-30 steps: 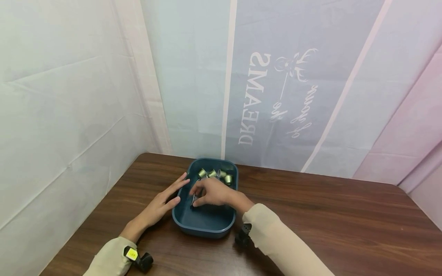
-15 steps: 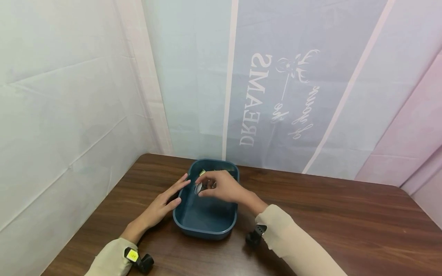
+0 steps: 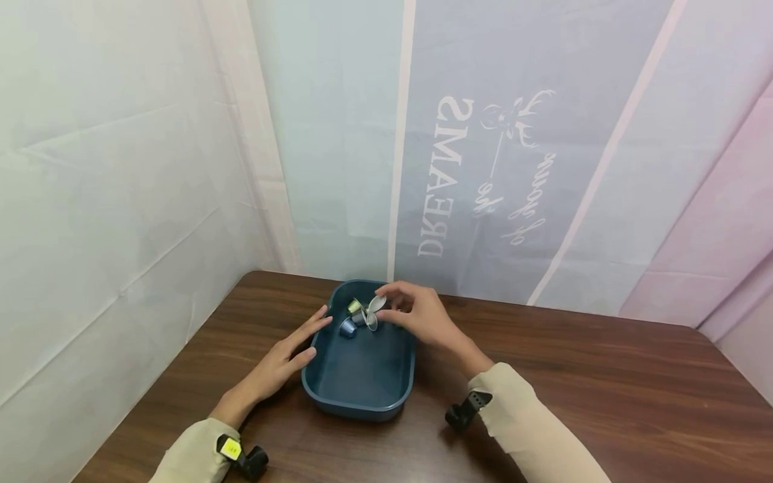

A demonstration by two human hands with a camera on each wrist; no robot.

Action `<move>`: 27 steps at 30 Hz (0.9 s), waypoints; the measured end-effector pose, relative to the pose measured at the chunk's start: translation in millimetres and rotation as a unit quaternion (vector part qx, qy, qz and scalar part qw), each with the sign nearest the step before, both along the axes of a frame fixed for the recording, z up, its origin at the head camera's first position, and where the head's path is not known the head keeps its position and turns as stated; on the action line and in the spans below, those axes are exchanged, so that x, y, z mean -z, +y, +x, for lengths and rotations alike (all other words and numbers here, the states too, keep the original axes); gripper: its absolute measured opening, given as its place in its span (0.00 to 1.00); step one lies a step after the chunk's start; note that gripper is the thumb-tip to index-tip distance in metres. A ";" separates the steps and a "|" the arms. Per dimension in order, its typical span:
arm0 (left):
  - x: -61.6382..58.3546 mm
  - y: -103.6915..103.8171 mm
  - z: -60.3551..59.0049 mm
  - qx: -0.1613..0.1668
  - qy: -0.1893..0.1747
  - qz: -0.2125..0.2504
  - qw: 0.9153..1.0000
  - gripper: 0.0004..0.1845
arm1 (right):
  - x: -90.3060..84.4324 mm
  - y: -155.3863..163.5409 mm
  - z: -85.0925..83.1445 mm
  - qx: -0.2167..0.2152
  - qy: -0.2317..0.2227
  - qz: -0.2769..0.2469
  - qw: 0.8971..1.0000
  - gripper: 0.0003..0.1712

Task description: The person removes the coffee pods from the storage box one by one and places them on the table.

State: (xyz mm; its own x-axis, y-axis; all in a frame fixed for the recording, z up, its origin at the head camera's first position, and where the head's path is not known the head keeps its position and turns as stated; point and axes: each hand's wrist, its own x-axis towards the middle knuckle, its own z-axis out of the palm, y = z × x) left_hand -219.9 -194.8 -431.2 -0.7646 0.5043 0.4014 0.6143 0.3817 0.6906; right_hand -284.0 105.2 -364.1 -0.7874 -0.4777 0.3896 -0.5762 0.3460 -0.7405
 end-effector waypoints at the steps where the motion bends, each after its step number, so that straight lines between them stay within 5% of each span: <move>1: 0.8 0.1 -0.2 0.000 -0.001 0.001 1.000 0.30 | -0.3 2.6 -0.1 0.008 -0.002 -0.006 1.000 0.21; 15: 2.3 1.2 -3.1 0.002 0.003 0.000 1.000 0.30 | 1.5 35.5 17.5 0.087 0.002 -0.129 0.988 0.17; 21: 1.2 1.8 -1.9 0.003 -0.002 0.006 1.000 0.30 | 9.5 45.9 14.3 0.121 0.053 -0.146 0.981 0.18; 27: 0.6 0.5 -2.4 0.004 -0.005 0.006 1.000 0.30 | 15.2 61.4 9.0 0.157 0.037 -0.156 0.974 0.19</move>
